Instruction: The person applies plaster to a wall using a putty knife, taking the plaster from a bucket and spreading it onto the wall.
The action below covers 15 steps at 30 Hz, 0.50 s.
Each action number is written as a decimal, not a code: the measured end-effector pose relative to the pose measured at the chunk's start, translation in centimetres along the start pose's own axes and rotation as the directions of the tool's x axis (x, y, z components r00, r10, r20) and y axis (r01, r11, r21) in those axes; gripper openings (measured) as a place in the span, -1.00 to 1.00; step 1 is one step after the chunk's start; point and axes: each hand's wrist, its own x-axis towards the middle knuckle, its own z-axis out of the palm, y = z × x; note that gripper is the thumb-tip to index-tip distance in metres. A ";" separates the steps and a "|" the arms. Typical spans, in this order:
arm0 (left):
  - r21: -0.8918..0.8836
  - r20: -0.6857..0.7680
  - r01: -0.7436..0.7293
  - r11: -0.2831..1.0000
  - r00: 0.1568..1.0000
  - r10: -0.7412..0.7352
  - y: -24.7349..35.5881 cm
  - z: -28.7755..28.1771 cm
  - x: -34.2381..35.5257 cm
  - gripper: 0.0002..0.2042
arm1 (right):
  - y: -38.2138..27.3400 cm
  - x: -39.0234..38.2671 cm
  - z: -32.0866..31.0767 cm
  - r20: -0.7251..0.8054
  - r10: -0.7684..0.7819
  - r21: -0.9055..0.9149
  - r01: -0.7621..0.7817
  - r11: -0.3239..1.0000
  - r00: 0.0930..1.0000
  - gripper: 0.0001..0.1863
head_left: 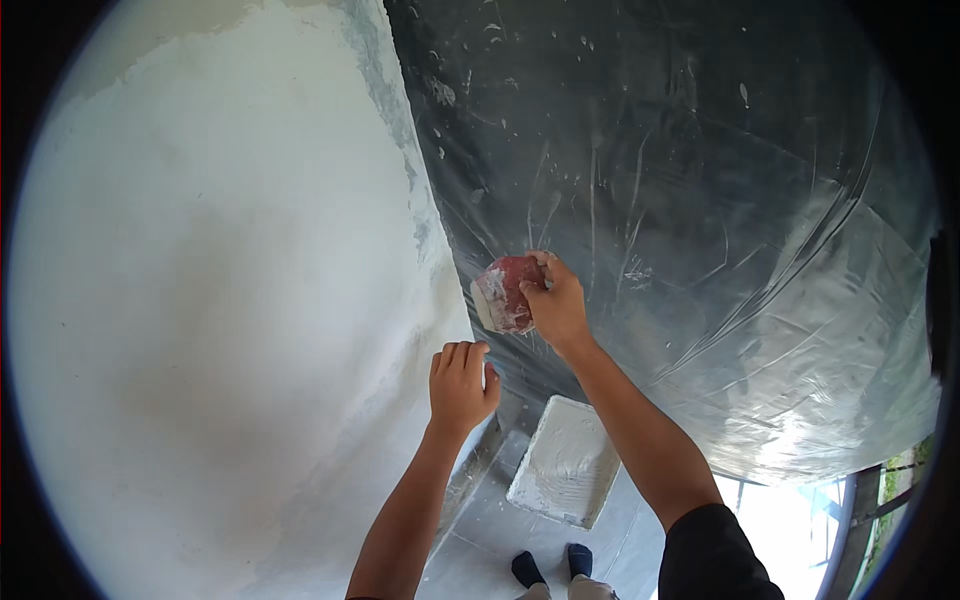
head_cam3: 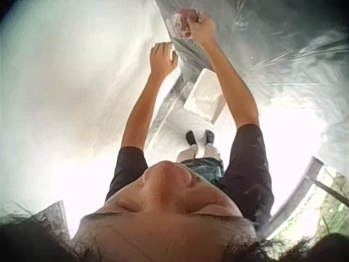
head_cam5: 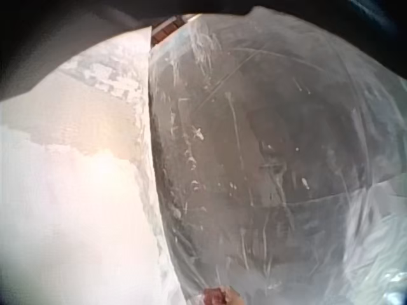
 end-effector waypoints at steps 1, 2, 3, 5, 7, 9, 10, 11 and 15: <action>-0.022 0.036 0.035 0.999 0.999 -0.034 0.8 1.0 -1.1 -0.73 | 1.7 -0.8 -0.9 0.005 0.020 -0.031 -0.019 0.999 1.000 -0.58; -0.033 0.077 0.069 0.997 0.995 -0.066 1.6 1.4 -2.5 -0.74 | 3.2 -2.0 -1.5 0.013 0.043 -0.051 -0.042 0.998 0.999 -0.59; -0.044 0.069 0.032 0.998 0.997 -0.029 -0.5 2.7 -2.3 -0.74 | 5.0 -1.3 -0.5 -0.022 0.025 -0.048 -0.026 0.999 0.999 -0.59; -0.051 0.151 0.102 0.994 0.984 -0.093 0.4 5.2 -5.8 -0.75 | 9.5 -3.2 -1.6 0.012 0.081 -0.041 -0.080 0.996 0.997 -0.59; -0.056 0.216 0.145 0.988 0.968 -0.130 1.5 7.5 -9.2 -0.75 | 13.5 -5.1 -3.2 0.019 0.130 -0.073 -0.128 0.989 0.991 -0.59; -0.081 0.336 0.225 0.971 0.923 -0.186 2.6 9.7 -12.0 -0.74 | 17.3 -7.1 -4.6 0.016 0.180 -0.103 -0.178 0.979 0.983 -0.59; -0.083 0.356 0.238 0.968 0.914 -0.194 3.0 10.8 -13.3 -0.73 | 19.1 -8.1 -5.2 -0.027 0.187 -0.082 -0.188 0.979 0.982 -0.61; -0.084 0.380 0.252 0.964 0.903 -0.203 3.2 11.5 -14.7 -0.73 | 20.3 -9.1 -5.5 -0.068 0.194 -0.056 -0.198 0.979 0.979 -0.62; -0.085 0.471 0.321 0.943 0.847 -0.246 4.3 13.4 -19.2 -0.74 | 24.5 -12.6 -7.5 -0.020 0.333 -0.199 -0.331 0.923 0.943 -0.64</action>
